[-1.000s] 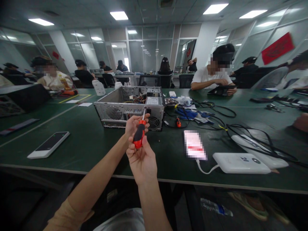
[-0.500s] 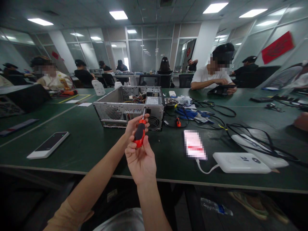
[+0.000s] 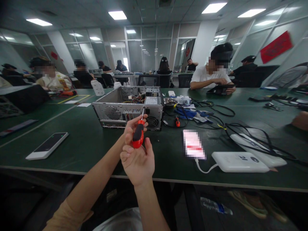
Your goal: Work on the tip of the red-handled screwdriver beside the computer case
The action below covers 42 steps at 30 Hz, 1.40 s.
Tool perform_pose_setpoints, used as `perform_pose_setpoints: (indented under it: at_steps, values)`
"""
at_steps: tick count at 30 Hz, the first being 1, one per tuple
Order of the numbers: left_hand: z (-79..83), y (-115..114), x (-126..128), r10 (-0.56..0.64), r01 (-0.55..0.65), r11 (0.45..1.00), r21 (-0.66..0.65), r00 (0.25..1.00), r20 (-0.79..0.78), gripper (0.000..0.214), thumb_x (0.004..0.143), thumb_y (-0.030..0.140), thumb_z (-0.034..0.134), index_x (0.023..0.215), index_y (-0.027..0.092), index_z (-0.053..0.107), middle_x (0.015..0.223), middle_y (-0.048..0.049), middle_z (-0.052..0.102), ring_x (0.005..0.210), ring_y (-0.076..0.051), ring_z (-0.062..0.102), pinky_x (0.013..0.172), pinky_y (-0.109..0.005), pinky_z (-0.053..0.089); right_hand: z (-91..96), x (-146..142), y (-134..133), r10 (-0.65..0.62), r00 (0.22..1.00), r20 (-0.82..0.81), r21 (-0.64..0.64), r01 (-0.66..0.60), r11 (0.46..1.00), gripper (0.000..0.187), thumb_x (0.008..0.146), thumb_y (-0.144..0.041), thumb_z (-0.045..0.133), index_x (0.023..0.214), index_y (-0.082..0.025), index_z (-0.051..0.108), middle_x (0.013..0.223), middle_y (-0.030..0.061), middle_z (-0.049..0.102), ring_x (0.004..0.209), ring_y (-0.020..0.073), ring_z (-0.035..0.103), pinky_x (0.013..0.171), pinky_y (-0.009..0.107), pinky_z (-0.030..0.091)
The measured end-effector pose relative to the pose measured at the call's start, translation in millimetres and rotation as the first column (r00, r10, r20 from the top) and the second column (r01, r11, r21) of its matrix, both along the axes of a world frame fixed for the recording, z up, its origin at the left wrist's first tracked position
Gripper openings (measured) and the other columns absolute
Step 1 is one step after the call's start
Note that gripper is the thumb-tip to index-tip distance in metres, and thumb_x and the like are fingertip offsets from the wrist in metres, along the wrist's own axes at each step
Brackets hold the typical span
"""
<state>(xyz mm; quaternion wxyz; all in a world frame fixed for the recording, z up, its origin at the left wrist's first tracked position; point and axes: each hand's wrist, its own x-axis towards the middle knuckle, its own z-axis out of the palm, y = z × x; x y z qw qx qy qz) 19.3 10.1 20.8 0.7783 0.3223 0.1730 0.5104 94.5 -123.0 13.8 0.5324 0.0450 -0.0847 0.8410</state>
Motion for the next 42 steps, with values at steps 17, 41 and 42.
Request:
perform_pose_setpoints:
  at_steps: [17, 41, 42]
  values:
    - [-1.0, 2, -2, -0.032, 0.032, 0.999, -0.022, 0.999, 0.002, 0.02, 0.093, 0.03, 0.055, 0.097, 0.014, 0.067, 0.062, 0.0007, 0.059, 0.049, -0.008, 0.056, 0.045, -0.016, 0.043, 4.1, 8, 4, 0.02, 0.998, -0.053, -0.037, -0.022, 0.999, 0.027, 0.093, -0.023, 0.051, 0.119, -0.02, 0.06, 0.094, 0.0001, 0.066, 0.069, 0.0043, 0.059, 0.066, 0.014, 0.053]
    - [-0.2, 2, -2, -0.053, 0.057, 0.998, -0.03, 0.992, 0.114, 0.015, 0.088, 0.023, 0.061, 0.093, 0.009, 0.065, 0.062, 0.002, 0.054, 0.055, -0.008, 0.053, 0.045, -0.017, 0.04, -9.5, -14, 15, -0.121, 0.968, 0.221, -0.043, 0.134, 0.99, 0.026, 0.08, -0.028, 0.078, 0.099, -0.013, 0.069, 0.07, -0.003, 0.059, 0.058, 0.0049, 0.052, 0.056, 0.015, 0.049]
    - [0.0, 2, -2, -0.061, 0.064, 0.998, -0.024, 0.992, 0.11, 0.016, 0.089, 0.025, 0.061, 0.093, 0.009, 0.065, 0.061, 0.0024, 0.053, 0.054, -0.007, 0.052, 0.044, -0.016, 0.039, -9.5, -14, 15, -0.119, 0.971, 0.208, -0.033, 0.128, 0.991, 0.031, 0.079, -0.03, 0.079, 0.103, -0.012, 0.069, 0.069, -0.0037, 0.057, 0.058, 0.0046, 0.051, 0.056, 0.016, 0.048]
